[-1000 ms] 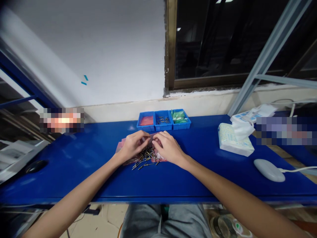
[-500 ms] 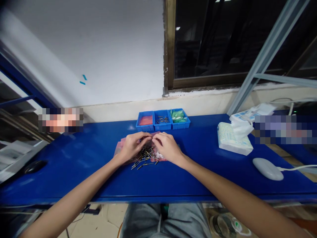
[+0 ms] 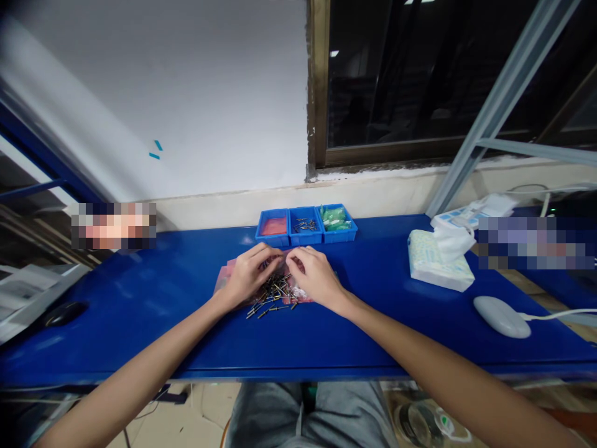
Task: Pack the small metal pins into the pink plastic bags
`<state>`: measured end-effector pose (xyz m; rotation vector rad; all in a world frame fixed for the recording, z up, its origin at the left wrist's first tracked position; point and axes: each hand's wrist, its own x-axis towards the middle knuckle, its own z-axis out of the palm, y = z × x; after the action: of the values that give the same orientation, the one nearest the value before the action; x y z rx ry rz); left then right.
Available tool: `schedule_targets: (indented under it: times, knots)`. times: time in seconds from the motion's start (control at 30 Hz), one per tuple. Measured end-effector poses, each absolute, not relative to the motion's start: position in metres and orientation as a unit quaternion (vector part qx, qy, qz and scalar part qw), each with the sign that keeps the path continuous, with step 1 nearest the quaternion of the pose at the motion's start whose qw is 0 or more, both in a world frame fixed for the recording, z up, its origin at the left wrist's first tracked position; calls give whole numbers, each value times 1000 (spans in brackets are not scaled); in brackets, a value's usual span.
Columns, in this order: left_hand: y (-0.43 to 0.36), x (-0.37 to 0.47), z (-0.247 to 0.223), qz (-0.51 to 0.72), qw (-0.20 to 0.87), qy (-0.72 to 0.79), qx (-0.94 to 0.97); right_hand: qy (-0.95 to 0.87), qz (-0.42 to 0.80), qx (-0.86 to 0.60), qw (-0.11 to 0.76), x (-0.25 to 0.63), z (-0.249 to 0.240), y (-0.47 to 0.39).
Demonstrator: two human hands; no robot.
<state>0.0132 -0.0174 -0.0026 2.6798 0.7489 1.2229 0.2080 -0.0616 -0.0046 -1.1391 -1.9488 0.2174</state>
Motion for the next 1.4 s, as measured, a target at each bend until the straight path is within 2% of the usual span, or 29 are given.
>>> schedule_targets:
  times: [0.33, 0.53, 0.9, 1.1, 1.27, 1.4]
  knots:
    - [-25, 17, 3, 419, 157, 261, 856, -766, 153, -469, 413, 207, -8, -57]
    - [-22, 15, 1, 410, 148, 292, 851, -745, 229, -466, 419, 207, -6, -58]
    - [-13, 8, -3, 342, 46, 249, 905, -784, 62, -456, 416, 211, -1, -60]
    - [-12, 8, -4, 355, 44, 267, 895, -809, -19, -441, 389, 223, 9, -45]
    - [-4, 2, -1, 366, 22, 317, 875, -772, -96, -501, 379, 242, 20, 1]
    - [1, -3, 0, 354, 16, 328, 876, -771, -138, -523, 336, 246, 16, 8]
